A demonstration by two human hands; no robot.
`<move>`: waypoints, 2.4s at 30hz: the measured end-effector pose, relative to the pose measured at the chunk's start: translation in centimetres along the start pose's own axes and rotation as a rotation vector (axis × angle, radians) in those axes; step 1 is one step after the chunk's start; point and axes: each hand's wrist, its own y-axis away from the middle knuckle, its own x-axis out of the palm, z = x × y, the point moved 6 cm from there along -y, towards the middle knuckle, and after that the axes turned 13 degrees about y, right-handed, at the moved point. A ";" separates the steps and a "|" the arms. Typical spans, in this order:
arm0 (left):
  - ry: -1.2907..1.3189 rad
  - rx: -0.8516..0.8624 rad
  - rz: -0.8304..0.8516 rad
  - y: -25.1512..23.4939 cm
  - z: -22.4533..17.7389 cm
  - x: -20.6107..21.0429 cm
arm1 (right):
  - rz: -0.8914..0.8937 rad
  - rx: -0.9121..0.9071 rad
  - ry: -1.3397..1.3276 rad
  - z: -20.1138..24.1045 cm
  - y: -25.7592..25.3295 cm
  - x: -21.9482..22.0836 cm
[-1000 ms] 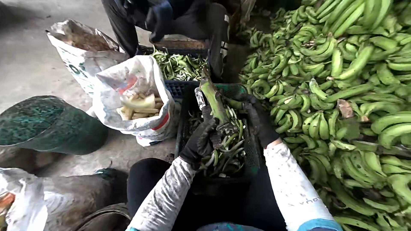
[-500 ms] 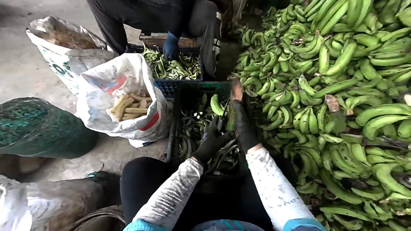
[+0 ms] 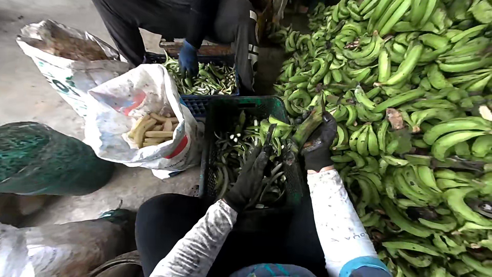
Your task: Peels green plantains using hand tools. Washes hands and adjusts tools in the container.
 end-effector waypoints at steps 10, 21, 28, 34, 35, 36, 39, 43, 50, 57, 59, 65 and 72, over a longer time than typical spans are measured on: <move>0.020 0.058 0.094 0.2 -0.4 1.0 | 0.147 0.049 -0.145 -1.4 1.7 -0.1; -0.061 0.057 0.036 0.4 0.0 0.8 | 0.110 0.074 -0.166 -1.4 2.3 0.3; -0.082 0.024 0.042 0.3 0.2 0.5 | 0.129 0.058 -0.166 -1.5 2.3 0.3; -0.185 0.018 0.013 0.4 0.4 0.0 | 0.157 0.101 -0.170 -2.0 2.2 0.4; -0.196 0.006 0.007 0.4 0.4 -0.1 | 0.170 0.114 -0.143 -2.3 2.4 0.3; -0.194 -0.002 -0.005 0.4 0.3 -0.1 | 0.177 0.126 -0.114 -2.5 2.7 0.3; -0.143 -0.001 -0.021 0.3 0.2 -0.4 | 0.188 0.116 -0.037 -2.7 3.5 0.8; -0.150 0.002 0.004 0.4 0.2 -0.9 | 0.207 0.096 -0.026 -3.2 3.6 0.9; -0.173 0.160 -0.136 2.1 -4.6 -2.6 | 0.203 0.089 -0.078 -2.3 2.0 1.6; -0.534 0.282 -0.084 4.8 -7.7 -3.2 | 0.467 0.101 -0.125 -4.9 2.9 5.0; -0.331 0.209 -0.133 6.7 -8.9 -5.3 | 0.558 0.118 0.094 -4.8 4.7 6.5; 0.115 0.039 -0.402 14.4 -11.9 -11.1 | 0.693 0.293 0.293 -8.1 7.4 8.6; 0.087 0.163 -0.502 18.3 -14.0 -14.3 | 0.776 0.360 0.239 -8.2 10.1 14.3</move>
